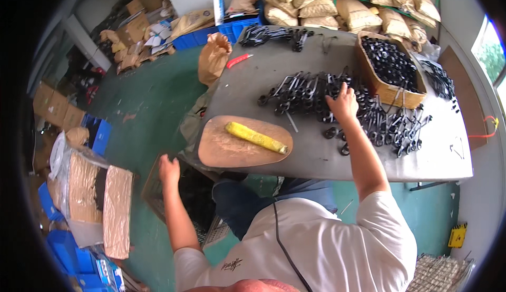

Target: Hammering metal components into black plastic parts using a rubber mallet.

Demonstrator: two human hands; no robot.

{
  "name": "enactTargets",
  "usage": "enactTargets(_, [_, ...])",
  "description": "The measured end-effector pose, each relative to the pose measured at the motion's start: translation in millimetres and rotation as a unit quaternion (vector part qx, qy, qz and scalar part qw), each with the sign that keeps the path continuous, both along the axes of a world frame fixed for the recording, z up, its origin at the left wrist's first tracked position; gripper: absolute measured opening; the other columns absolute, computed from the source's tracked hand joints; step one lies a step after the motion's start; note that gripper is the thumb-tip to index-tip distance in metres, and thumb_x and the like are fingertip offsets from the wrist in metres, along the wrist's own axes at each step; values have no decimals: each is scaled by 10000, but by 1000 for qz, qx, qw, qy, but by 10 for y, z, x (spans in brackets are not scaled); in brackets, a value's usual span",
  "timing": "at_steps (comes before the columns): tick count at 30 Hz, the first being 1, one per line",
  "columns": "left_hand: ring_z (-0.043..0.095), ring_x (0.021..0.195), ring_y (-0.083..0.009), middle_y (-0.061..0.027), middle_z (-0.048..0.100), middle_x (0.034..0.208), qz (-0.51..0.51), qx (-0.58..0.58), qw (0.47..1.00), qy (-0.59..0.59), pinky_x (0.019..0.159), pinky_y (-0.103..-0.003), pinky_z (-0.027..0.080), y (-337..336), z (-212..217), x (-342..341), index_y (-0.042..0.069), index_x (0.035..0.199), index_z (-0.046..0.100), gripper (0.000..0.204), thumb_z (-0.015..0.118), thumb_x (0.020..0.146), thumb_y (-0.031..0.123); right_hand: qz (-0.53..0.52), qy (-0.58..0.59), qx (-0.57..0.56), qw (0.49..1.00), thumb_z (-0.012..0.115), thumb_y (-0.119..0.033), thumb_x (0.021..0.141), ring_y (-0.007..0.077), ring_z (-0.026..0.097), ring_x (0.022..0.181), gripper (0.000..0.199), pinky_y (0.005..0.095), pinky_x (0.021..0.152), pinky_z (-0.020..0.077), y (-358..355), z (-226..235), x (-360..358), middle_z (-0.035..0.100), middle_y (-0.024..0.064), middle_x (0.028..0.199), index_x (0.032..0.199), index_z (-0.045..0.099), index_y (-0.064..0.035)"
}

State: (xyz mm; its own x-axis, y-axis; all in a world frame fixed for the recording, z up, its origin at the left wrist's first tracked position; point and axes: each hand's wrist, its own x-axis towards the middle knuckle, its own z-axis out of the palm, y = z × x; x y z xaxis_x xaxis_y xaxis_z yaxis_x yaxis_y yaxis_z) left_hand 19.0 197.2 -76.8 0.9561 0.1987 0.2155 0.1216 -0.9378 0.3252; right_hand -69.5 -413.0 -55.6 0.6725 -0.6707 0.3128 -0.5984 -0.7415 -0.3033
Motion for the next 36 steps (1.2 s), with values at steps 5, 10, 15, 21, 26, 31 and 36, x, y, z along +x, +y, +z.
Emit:
enactTargets(5, [602, 1103, -337, -192, 622, 1184, -208, -190, 947, -157, 919, -400, 492, -958, 381, -173, 26, 1244, 560, 392, 670, 893, 164, 122, -155, -40, 980, 718, -295, 777, 384, 591, 1045, 644, 427, 892, 500, 340, 93, 89, 576, 214, 1127, 1324, 501, -35])
enactTargets(10, [583, 921, -114, -98, 624, 1164, -349, -585, 733, 7, 820, -280, 495, -2251, 800, -437, 11, 1358, 473, 543, 689, 921, 251, 395, -205, 9, 895, 745, -131, 760, 375, 580, 1012, 662, 425, 876, 497, 1649, 726, -173, 578, 201, 1124, 1355, 479, -20])
enactTargets(15, [660, 707, -203, -127, 677, 790, -333, -513, 784, -110, 642, -368, 499, -2646, 761, -261, -4, 932, 617, 271, 581, 986, 259, 495, -155, 137, 844, 770, -172, 789, 346, 571, 937, 745, 438, 836, 486, 2210, 433, -208, 577, 169, 1051, 1431, 418, -36])
enactTargets(21, [634, 664, -305, -151, 640, 733, -214, -454, 827, -255, 607, -431, 468, -2148, 909, -341, -6, 918, 560, 237, 571, 987, 221, 472, 66, -77, 875, 649, -355, 888, 386, 545, 992, 700, 489, 866, 460, 2042, -374, 46, 529, 218, 1098, 1454, 379, -42])
enactTargets(26, [693, 765, -278, -178, 692, 831, -201, -491, 815, -234, 666, -358, 516, -1931, 960, -153, -22, 999, 575, 224, 582, 984, 201, 483, 61, 213, 847, 595, -358, 944, 289, 601, 881, 618, 399, 790, 509, 1768, -528, 166, 602, 175, 1028, 1431, 398, -33])
enactTargets(31, [714, 809, -239, -155, 710, 840, -231, -470, 831, -185, 682, -348, 531, -1945, 603, 52, -13, 1034, 591, 215, 594, 980, 195, 190, 52, 820, 537, 464, -403, 1012, 148, 600, 647, 445, 279, 579, 504, 1663, -158, -179, 650, 127, 943, 1288, 516, -57])
enactTargets(36, [670, 764, -349, -178, 675, 830, -236, -320, 904, -158, 660, -444, 505, -1774, 563, 122, 30, 948, 609, 251, 610, 948, 281, 359, -27, 623, 695, 512, -153, 966, 131, 553, 618, 587, 253, 554, 482, 2011, 311, -323, 597, 94, 893, 1496, 272, -72])
